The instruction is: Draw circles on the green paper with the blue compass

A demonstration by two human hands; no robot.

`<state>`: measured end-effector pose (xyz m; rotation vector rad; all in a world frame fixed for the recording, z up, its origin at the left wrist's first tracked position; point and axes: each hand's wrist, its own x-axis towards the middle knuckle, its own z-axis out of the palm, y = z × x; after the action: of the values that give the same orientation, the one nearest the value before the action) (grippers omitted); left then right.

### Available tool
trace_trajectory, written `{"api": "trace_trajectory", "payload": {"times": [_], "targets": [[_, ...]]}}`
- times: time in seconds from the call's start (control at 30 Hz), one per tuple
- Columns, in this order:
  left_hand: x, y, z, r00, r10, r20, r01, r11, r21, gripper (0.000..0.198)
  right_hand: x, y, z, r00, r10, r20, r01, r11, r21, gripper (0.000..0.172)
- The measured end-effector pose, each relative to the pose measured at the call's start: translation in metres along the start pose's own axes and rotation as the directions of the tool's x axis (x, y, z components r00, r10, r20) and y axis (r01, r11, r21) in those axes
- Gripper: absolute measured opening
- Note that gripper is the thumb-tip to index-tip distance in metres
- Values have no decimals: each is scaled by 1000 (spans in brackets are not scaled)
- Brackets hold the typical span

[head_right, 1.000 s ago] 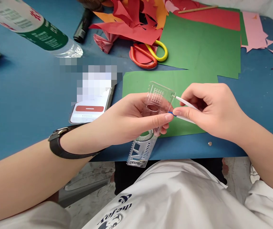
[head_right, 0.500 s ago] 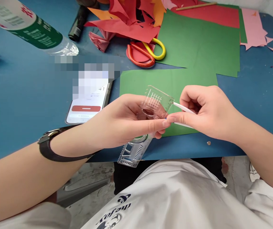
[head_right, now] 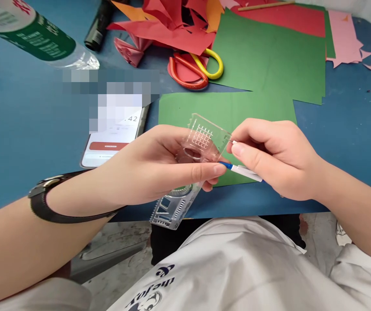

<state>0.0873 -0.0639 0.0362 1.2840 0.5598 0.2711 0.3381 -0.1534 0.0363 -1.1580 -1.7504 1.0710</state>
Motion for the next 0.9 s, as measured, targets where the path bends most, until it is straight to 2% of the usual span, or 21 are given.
{"api": "trace_trajectory", "payload": {"times": [0.23, 0.33, 0.43, 0.6, 0.77, 0.9], "targets": [[-1, 0, 1, 1000, -17, -2, 17, 1000, -22, 51, -2, 3, 3, 999, 43, -28, -42, 999, 19, 23], [0, 1, 2, 1000, -3, 2, 3, 1000, -22, 50, -3, 1, 5, 998, 25, -51, -23, 999, 38, 16], [1, 2, 2, 1000, -16, -4, 16, 1000, 0, 51, -3, -1, 8, 996, 56, -75, -56, 998, 13, 11], [0, 3, 1, 1000, -16, -12, 16, 1000, -3, 51, -3, 1, 11, 996, -39, -83, 43, 998, 45, 8], [-2, 0, 2, 998, -56, 28, 56, 998, -16, 53, -6, 2, 6, 982, 3, -188, 6, 999, 48, 10], [-1, -2, 2, 999, -41, 8, 41, 999, 2, 53, -5, 3, 3, 993, -15, -120, 30, 992, 124, 12]]}}
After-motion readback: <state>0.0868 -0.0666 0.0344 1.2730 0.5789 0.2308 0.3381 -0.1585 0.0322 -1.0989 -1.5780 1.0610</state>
